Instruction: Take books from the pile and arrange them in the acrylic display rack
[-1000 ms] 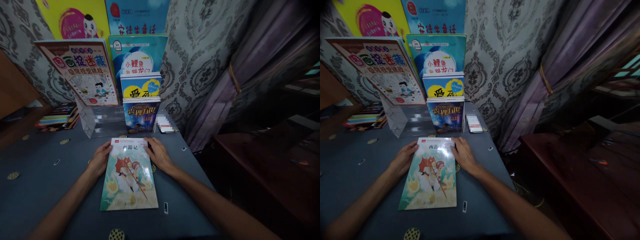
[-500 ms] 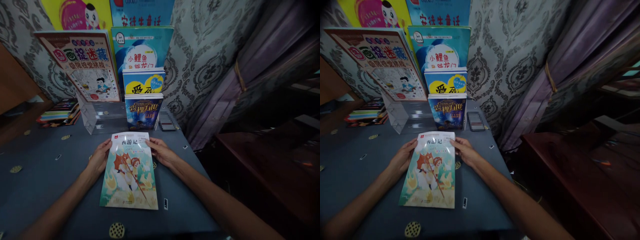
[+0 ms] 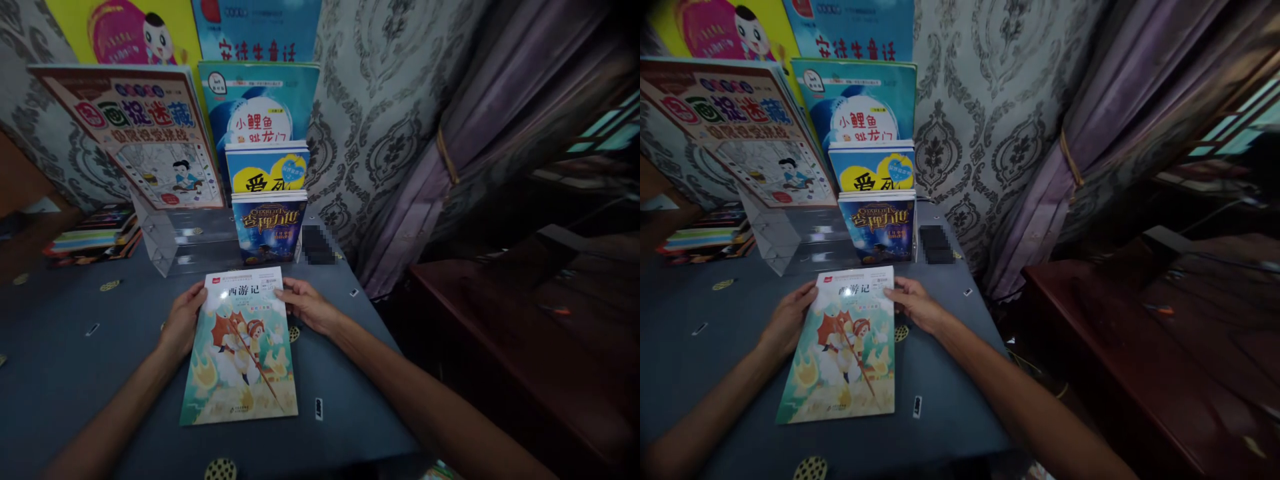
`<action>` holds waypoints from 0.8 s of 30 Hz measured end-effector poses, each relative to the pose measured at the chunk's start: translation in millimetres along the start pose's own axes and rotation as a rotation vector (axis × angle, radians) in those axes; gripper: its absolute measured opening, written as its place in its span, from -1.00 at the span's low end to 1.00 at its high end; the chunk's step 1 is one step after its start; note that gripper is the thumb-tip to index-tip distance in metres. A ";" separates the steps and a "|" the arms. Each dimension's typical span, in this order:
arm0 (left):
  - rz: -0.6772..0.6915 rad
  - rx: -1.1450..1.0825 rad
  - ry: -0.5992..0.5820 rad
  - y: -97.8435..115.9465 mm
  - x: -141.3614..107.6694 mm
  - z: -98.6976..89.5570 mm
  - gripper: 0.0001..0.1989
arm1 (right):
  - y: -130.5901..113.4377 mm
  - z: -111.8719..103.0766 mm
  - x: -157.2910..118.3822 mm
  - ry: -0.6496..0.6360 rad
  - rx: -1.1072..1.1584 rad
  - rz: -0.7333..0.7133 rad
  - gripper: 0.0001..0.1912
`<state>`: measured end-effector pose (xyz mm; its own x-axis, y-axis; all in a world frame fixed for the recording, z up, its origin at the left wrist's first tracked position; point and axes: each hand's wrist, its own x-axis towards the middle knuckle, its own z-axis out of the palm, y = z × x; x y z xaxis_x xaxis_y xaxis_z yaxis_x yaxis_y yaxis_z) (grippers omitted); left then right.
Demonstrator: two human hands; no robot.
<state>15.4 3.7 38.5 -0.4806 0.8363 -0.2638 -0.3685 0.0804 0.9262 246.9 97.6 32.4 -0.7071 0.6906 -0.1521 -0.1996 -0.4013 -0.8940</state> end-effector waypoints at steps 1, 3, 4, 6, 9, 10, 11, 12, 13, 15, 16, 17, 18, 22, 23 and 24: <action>0.011 0.029 -0.001 -0.3 1.0 -0.6 -0.58 | 0.3 -0.7 -0.1 -0.005 -0.002 -0.002 -0.44; 0.058 0.108 -0.002 -1.5 4.1 -2.9 -0.46 | 1.2 -2.6 0.2 -0.003 -0.007 -0.006 -0.44; 0.103 0.169 -0.002 -2.3 6.2 -4.8 -0.41 | 1.8 -3.5 0.5 0.002 -0.010 -0.005 -0.44; 0.234 0.341 0.002 -4.4 11.2 -9.7 -0.35 | 2.8 -5.1 1.1 0.012 -0.017 -0.001 -0.44; 0.492 0.658 -0.018 -8.2 17.9 -17.4 -0.40 | 3.7 -5.7 1.9 0.014 -0.029 0.004 -0.44; 0.578 0.757 -0.035 -9.6 19.3 -19.3 -0.43 | 3.8 -5.5 1.9 0.014 -0.032 0.005 -0.45; 0.656 0.845 -0.052 -11.2 20.1 -20.6 -0.47 | 3.7 -5.2 2.0 0.015 -0.033 0.005 -0.45; 0.724 0.921 -0.069 -12.8 20.2 -21.4 -0.50 | 3.6 -4.9 1.9 0.019 -0.032 0.004 -0.45; 0.780 0.986 -0.081 -14.5 19.8 -21.6 -0.53 | 3.5 -4.6 1.9 0.022 -0.029 0.004 -0.46; 0.863 1.086 -0.097 -17.9 17.1 -20.3 -0.57 | 3.1 -4.1 1.7 0.024 -0.025 -0.001 -0.48; 0.896 1.126 -0.107 -19.5 15.0 -19.0 -0.59 | 2.9 -4.0 1.7 0.022 -0.026 -0.004 -0.50; 0.925 1.163 -0.119 -21.0 12.4 -17.1 -0.60 | 2.8 -3.9 1.7 0.019 -0.028 -0.006 -0.51; 0.952 1.197 -0.137 -22.3 9.4 -14.8 -0.61 | 2.6 -3.7 1.8 0.016 -0.030 -0.007 -0.53; 1.031 1.306 -0.222 -25.3 -5.9 -1.7 -0.62 | 2.4 -1.8 2.7 0.031 -0.017 -0.013 -0.57; 1.043 1.329 -0.248 -25.5 -9.9 1.7 -0.62 | 2.3 -1.1 3.0 0.040 -0.006 -0.018 -0.58; 1.047 1.349 -0.278 -25.6 -13.8 4.8 -0.61 | 2.2 -0.4 3.2 0.047 0.005 -0.023 -0.59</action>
<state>35.2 -7.4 19.7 0.1326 0.8752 0.4652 0.9273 -0.2752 0.2536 244.5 99.2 29.8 -0.6696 0.7271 -0.1514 -0.2189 -0.3880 -0.8953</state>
